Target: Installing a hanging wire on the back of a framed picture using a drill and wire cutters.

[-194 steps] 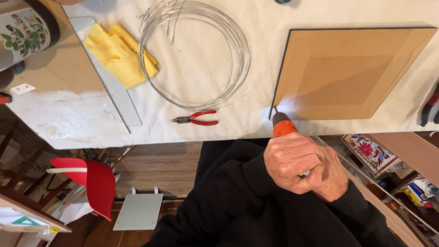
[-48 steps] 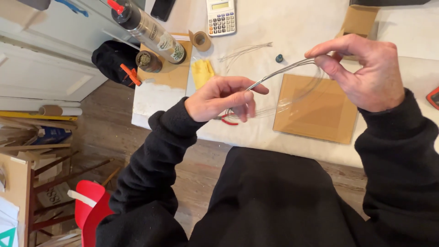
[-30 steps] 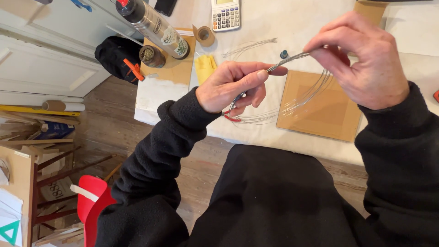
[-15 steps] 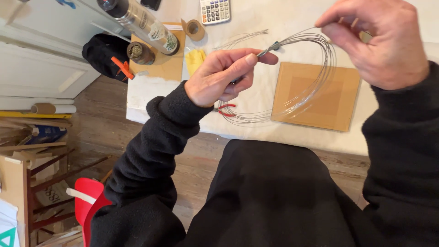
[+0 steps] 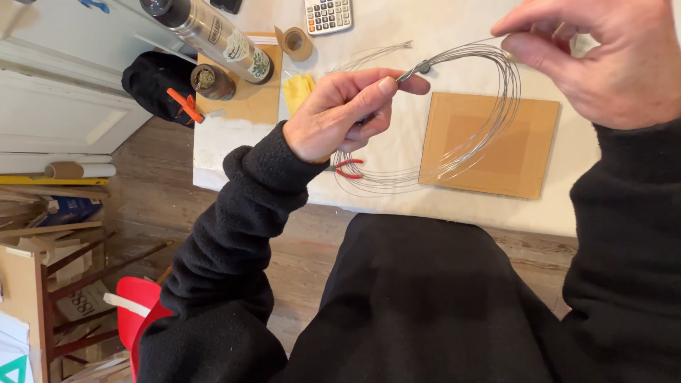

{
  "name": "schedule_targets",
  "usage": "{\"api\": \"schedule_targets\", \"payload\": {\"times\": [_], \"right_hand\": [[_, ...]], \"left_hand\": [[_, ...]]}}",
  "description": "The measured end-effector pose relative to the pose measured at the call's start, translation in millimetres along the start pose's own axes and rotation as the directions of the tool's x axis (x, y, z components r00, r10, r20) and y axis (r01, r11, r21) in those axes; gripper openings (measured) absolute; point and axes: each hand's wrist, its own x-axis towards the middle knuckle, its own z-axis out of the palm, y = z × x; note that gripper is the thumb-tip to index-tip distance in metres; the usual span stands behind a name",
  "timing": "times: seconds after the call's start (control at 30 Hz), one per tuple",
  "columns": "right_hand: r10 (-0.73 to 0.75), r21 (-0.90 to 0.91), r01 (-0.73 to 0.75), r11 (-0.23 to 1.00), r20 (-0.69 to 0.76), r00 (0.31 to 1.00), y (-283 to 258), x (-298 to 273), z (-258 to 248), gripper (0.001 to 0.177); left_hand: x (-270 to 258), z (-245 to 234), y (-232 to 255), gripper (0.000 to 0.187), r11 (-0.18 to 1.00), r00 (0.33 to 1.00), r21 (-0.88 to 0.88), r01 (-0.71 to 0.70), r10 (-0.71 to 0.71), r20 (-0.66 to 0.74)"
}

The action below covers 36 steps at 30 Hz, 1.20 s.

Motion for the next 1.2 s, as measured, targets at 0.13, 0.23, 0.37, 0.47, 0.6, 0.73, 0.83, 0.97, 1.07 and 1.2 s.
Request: {"api": "schedule_targets", "payload": {"times": [0.13,0.23,0.37,0.47,0.6,0.73,0.83,0.97,1.07,1.2], "right_hand": [[0.05,-0.011,-0.05,0.999,-0.046,0.998,-11,8,1,0.008],[-0.165,-0.147,0.156,0.977,-0.057,0.985,-42,21,4,0.009],[-0.174,-0.132,0.168,0.977,-0.034,0.984,-45,21,3,0.014],[-0.035,-0.056,0.034,0.998,-0.025,0.999,-4,6,0,0.014],[-0.11,0.067,0.112,0.991,-0.025,0.994,38,-11,4,0.014],[-0.214,-0.168,0.206,0.964,-0.034,0.976,-43,25,6,0.011],[-0.192,-0.1,0.189,0.977,-0.025,0.981,-27,17,4,0.01],[-0.086,0.008,0.086,0.996,-0.021,0.996,7,-2,3,0.013],[-0.084,-0.009,0.084,0.996,-0.042,0.996,-9,6,4,0.014],[-0.216,-0.18,0.21,0.961,-0.017,0.976,-27,18,3,0.012]], "left_hand": [[5,0,2,0.045,1.0,1.0,-0.001,0.009,-0.009,-0.002],[8,2,1,0.045,1.0,1.0,0.0,0.01,-0.01,0.005],[8,1,0,0.045,1.0,1.0,0.0,-0.004,0.004,0.017],[6,-1,1,0.044,1.0,1.0,0.009,-0.017,0.017,0.009],[5,-1,1,0.044,1.0,1.0,0.004,-0.015,0.015,0.007],[12,4,3,0.044,1.0,1.0,0.009,0.007,-0.007,0.029],[11,4,3,0.044,1.0,1.0,0.013,0.019,-0.019,0.015],[8,-1,2,0.044,1.0,1.0,0.01,0.016,-0.016,0.006],[10,0,2,0.045,1.0,1.0,0.027,0.002,-0.002,0.028],[14,2,3,0.045,1.0,0.999,0.027,0.016,-0.017,0.035]]}}
